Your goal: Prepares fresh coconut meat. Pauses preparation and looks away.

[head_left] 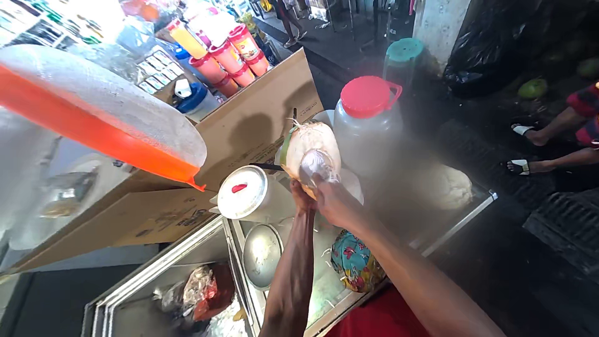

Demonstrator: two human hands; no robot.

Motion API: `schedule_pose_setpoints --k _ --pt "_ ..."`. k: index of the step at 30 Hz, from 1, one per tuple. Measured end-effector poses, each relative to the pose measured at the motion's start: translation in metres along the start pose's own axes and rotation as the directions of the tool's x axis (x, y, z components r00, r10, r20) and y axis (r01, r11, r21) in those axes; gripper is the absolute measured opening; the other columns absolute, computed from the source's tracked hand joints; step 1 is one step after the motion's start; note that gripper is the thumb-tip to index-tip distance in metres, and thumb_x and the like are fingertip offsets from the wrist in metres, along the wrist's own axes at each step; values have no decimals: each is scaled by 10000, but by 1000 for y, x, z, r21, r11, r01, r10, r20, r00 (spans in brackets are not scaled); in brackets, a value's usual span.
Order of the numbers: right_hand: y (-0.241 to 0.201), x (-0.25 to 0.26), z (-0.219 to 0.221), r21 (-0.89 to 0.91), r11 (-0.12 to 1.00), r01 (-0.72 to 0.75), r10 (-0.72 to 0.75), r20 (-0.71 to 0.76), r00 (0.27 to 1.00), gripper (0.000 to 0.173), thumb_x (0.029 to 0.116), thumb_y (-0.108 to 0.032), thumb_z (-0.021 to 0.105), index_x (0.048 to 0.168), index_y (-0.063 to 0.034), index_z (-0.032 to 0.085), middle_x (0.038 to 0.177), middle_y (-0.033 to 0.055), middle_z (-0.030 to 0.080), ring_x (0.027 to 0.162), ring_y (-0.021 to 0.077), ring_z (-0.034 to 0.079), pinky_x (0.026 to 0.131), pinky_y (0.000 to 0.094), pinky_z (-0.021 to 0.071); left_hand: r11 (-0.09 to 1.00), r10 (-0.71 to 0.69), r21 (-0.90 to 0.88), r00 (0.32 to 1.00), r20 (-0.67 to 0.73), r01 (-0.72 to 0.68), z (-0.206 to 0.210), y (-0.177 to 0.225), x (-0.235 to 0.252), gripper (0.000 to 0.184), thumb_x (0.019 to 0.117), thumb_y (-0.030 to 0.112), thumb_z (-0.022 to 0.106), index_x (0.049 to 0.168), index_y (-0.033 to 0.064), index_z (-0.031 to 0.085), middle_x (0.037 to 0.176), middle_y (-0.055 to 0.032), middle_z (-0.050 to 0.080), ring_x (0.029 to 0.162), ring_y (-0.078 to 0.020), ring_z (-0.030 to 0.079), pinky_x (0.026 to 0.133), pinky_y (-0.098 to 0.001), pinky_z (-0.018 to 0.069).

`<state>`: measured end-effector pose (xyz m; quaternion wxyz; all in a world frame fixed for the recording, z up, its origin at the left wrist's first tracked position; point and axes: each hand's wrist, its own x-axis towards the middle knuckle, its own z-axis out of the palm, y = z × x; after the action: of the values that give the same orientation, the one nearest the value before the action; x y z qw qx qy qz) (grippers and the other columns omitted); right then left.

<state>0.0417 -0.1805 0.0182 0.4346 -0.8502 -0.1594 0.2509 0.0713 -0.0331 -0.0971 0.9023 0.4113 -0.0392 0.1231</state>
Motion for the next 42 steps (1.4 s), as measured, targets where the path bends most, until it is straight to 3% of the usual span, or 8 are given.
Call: schedule_pose_setpoints --k 7,11,18,21,27,33,39,42 --pt "7 -18 -51 -443 896 -25 115 176 978 385 1062 -193 463 1429 -156 571 1283 186 657 1203 387 627 958 616 497 985 -171 35 985 33 170 -28 -5 3 653 595 657 873 1031 201 706 900 -34 755 815 -152 740 701 -384 632" --pt "5 -5 -32 -155 987 -46 55 56 997 466 1077 -196 456 1534 -107 446 1282 229 644 1191 396 633 997 593 504 993 -116 0 993 12 116 -21 -11 -1 644 613 627 880 1022 166 693 890 -45 761 809 -149 746 707 -365 635" --pt "20 -19 -47 -330 944 20 59 227 972 418 1042 -183 496 1456 -147 542 1278 195 661 1195 416 630 924 667 511 987 -127 102 990 61 120 -34 0 0 531 663 616 852 1029 254 723 934 -7 771 833 -141 749 702 -386 640" --pt "18 -26 -55 -232 973 -2 48 194 980 491 1066 -207 470 1556 -202 449 1337 199 641 1239 406 613 994 652 487 986 -109 130 994 -5 109 -23 6 -1 586 610 631 870 1020 246 707 902 3 767 798 -128 746 669 -369 637" --pt "29 -32 -33 -135 991 2 -1 4 1000 546 1087 -229 417 1624 -254 324 1230 199 686 1141 398 664 949 624 523 983 -124 127 989 -86 134 -18 5 -3 666 614 689 842 1028 197 671 888 -14 760 796 -140 747 676 -376 638" --pt "19 -13 -15 31 1000 6 -5 -27 1000 525 1105 -233 387 1623 -161 337 1254 212 673 1154 361 658 1012 558 506 982 -136 120 985 -107 149 -6 3 -12 637 664 656 822 1019 167 621 846 -3 754 767 -109 740 651 -328 633" --pt "8 -33 -31 -332 943 -27 63 99 993 560 1042 -167 511 1590 -212 400 1290 223 658 1185 426 639 970 642 511 974 -214 81 977 3 213 -8 11 -8 639 608 648 869 1018 198 679 867 -1 762 769 -119 741 666 -334 632" --pt "10 -24 -34 -193 981 -24 31 29 999 514 1089 -190 415 1601 -175 382 1317 208 649 1196 375 640 1023 578 498 987 -147 52 987 -71 151 -6 3 -9 740 697 660 814 1139 116 574 896 -38 742 806 -152 733 686 -373 631"
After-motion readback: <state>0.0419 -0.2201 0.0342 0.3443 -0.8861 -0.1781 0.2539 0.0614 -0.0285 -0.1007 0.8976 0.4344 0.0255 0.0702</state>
